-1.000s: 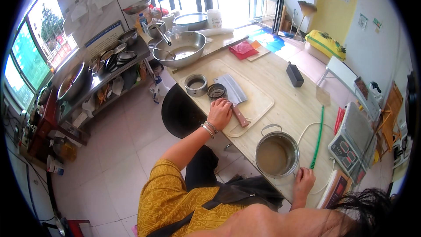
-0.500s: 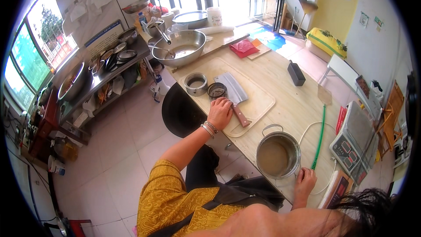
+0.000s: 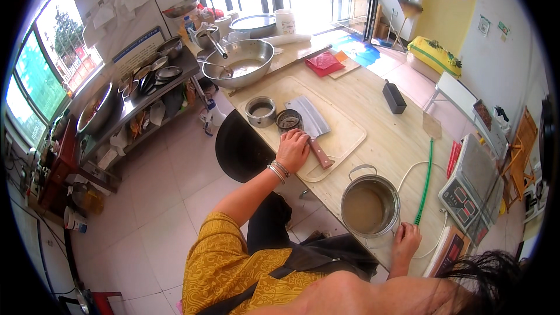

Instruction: The person scrubs a small metal strainer with a toothbrush over a pot of water. They repeatedly dip the strainer into the water and scrub the mesh surface with the brush. The person then places the strainer on a cutting board and sets the toothbrush down.

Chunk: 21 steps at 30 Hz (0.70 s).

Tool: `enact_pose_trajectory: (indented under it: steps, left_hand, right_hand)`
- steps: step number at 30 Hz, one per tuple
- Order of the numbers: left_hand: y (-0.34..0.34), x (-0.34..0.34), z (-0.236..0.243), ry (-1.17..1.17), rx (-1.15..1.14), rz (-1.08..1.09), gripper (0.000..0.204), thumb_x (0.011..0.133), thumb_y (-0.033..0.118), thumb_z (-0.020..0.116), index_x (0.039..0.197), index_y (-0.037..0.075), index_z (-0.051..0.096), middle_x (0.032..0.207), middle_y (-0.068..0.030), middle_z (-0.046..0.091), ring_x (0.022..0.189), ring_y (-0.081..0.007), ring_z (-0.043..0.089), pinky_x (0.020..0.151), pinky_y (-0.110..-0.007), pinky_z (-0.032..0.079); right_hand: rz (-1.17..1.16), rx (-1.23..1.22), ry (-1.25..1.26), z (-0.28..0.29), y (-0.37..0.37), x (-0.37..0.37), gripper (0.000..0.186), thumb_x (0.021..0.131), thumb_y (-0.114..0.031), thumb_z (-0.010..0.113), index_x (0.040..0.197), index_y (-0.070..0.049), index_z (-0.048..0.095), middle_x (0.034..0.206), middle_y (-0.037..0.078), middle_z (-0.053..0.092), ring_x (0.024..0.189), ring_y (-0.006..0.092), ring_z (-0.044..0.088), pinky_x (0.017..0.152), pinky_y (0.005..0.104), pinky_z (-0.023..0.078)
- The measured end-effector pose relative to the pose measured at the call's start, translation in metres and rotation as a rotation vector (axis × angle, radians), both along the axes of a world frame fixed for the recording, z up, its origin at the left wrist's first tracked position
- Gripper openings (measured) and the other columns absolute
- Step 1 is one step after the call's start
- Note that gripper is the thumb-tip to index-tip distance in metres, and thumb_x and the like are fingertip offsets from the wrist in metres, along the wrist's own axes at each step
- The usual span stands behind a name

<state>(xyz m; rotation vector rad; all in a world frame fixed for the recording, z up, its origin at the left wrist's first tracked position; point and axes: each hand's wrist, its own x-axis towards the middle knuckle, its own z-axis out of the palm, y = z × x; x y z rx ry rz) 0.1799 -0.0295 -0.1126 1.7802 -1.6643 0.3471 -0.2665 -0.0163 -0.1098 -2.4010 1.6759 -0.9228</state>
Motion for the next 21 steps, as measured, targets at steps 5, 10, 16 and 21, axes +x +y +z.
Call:
enact_pose_trajectory:
  steps: [5,10,16,21]
  left_hand:
    - [0.0,-0.0008,0.0004,0.005,-0.01,-0.003,0.025,0.083,0.013,0.061,0.106,0.003,0.063,0.112,-0.0109,0.064,0.117,-0.0289,0.052,0.1,-0.044,0.038]
    - [0.0003,-0.0008,0.0006,0.005,-0.008,0.0,0.025,0.083,0.013,0.061,0.106,0.004,0.063,0.112,-0.0108,0.064,0.117,-0.0287,0.052,0.1,-0.044,0.038]
    - [0.0009,-0.0015,0.0022,-0.002,-0.005,-0.002,0.025,0.083,0.014,0.062,0.106,0.004,0.063,0.112,-0.011,0.064,0.117,-0.0288,0.052,0.1,-0.044,0.038]
    - [0.001,-0.001,0.001,-0.007,-0.005,0.002,0.026,0.082,0.014,0.062,0.106,0.004,0.063,0.112,-0.011,0.064,0.117,-0.0289,0.052,0.1,-0.044,0.037]
  right_hand:
    - [-0.003,-0.006,0.006,0.0007,0.0003,-0.0001,0.012,0.086,-0.011,0.062,0.093,-0.003,0.066,0.093,0.011,0.062,0.093,0.03,0.059,0.082,0.0426,0.042]
    - [0.01,-0.027,-0.003,-0.0007,-0.0007,-0.0005,0.011,0.085,-0.01,0.062,0.093,-0.004,0.066,0.092,0.01,0.062,0.092,0.0296,0.059,0.081,0.0425,0.042]
    - [0.008,-0.029,0.0,0.0011,0.0002,0.0007,0.01,0.086,-0.011,0.062,0.093,-0.004,0.066,0.092,0.011,0.062,0.091,0.0299,0.059,0.081,0.0425,0.042]
    - [0.012,-0.036,0.0,-0.0005,-0.0006,-0.0001,0.01,0.087,-0.011,0.062,0.093,-0.004,0.065,0.092,0.011,0.062,0.091,0.0299,0.059,0.081,0.0426,0.042]
